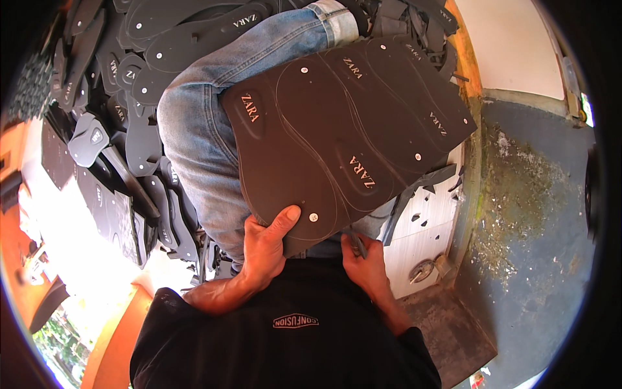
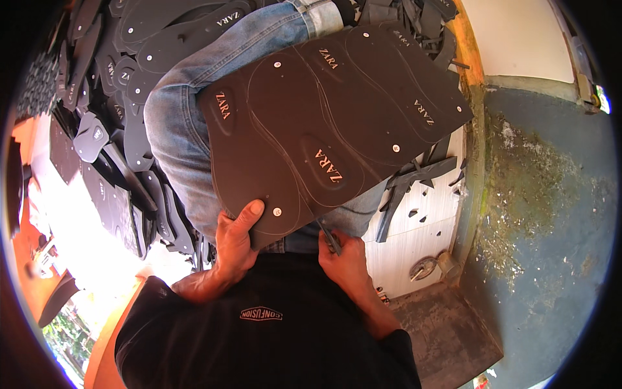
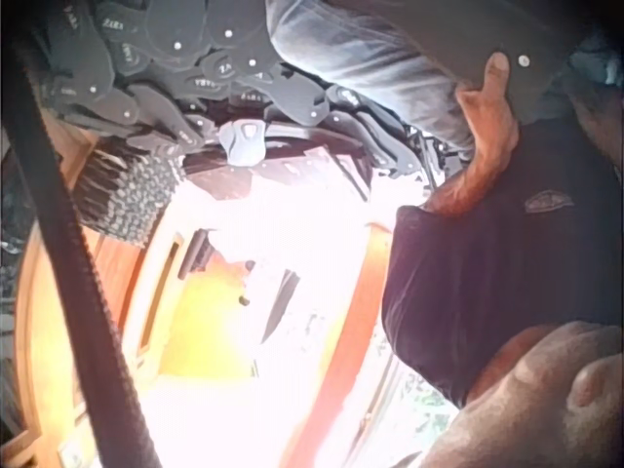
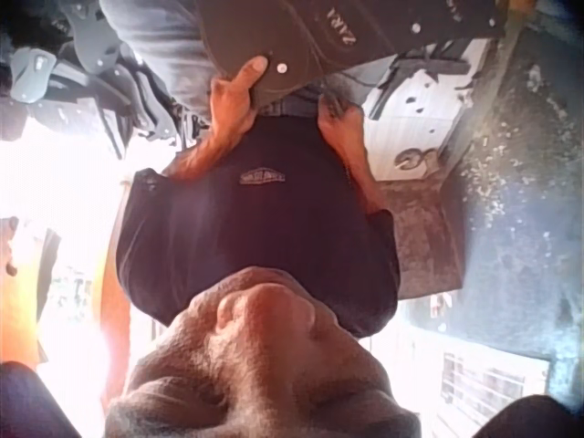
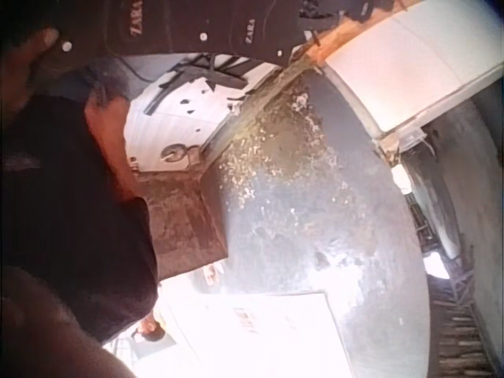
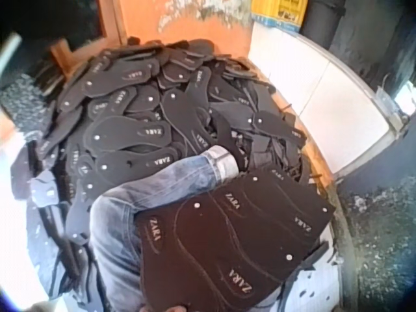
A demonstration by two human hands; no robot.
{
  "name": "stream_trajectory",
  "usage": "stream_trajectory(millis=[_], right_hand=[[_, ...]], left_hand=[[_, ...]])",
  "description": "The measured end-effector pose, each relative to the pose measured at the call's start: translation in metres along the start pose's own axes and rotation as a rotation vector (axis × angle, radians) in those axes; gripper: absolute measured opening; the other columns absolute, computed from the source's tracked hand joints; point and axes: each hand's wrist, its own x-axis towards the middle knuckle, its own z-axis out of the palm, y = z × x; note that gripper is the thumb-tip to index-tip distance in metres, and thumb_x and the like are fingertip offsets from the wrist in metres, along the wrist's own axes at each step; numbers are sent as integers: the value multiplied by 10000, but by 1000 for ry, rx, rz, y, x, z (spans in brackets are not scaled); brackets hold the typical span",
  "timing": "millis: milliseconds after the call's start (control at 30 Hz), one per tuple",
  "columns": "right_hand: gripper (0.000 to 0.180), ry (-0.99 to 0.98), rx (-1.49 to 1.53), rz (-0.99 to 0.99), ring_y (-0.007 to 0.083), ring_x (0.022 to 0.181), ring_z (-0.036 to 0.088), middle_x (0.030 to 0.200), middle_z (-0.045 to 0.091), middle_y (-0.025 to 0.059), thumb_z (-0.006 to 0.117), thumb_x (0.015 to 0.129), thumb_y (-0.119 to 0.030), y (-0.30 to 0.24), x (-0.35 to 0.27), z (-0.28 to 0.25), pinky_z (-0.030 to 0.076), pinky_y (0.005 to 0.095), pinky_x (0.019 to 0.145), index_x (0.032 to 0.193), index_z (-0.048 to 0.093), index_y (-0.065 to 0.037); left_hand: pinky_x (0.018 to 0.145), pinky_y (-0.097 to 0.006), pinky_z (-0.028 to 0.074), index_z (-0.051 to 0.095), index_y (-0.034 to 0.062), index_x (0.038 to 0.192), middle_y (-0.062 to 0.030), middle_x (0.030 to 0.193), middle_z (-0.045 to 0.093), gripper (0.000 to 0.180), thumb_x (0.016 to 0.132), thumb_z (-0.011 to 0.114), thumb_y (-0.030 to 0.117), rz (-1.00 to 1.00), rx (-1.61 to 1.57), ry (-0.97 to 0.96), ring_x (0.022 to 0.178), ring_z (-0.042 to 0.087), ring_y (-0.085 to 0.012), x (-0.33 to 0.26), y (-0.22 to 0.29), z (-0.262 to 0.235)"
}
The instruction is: The person trims the edges of shoe soles using a knife while sitting cross-legged on the floor, handling the soles one by one and discarding the trimmings into a pile.
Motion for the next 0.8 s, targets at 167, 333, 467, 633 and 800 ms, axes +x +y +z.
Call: stream_trajectory(millis=[167, 333, 467, 633, 800], right_hand=[[172, 62, 12, -33, 397, 515, 566, 504, 531, 183, 618, 774, -115, -11, 14, 9, 430, 410, 473, 675, 573, 18], [118, 109, -81, -168, 423, 597, 588, 569, 579, 194, 633, 706, -86, 0, 32, 21, 473, 447, 545, 749, 615, 22], [224, 57, 77, -284, 409, 794, 607, 801, 639, 196, 640, 690, -78, -1, 45, 23, 494, 425, 649, 894, 629, 13], [356, -138, -80, -396, 351, 929, 600, 995, 630, 164, 701, 702, -103, -16, 62, 11, 480, 398, 767, 1027, 597, -1], [356, -171, -157, -535, 306, 919, 604, 980, 624, 138, 706, 731, -135, -19, 75, 10, 472, 384, 783, 1047, 593, -17]], left_hand=[[756, -273, 537, 611, -31, 1011, -101, 946, 650, 222, 836, 664, 94, -14, -3, -6, 831, 641, -163, 3, -1, 0], [766, -276, 536, 611, -28, 1013, -102, 958, 648, 222, 830, 668, 85, -26, -30, -23, 842, 638, -164, 5, -3, -6], [774, -278, 533, 610, -23, 1017, -97, 963, 648, 227, 825, 674, 79, -58, -19, -15, 855, 634, -163, 6, -2, -12], [775, -275, 530, 609, -22, 1018, -93, 961, 650, 234, 817, 682, 75, -66, -50, -30, 858, 633, -160, 9, -2, -16], [773, -272, 527, 610, -20, 1018, -91, 961, 653, 236, 814, 684, 72, -77, -63, -28, 854, 632, -153, 9, -2, -15]])
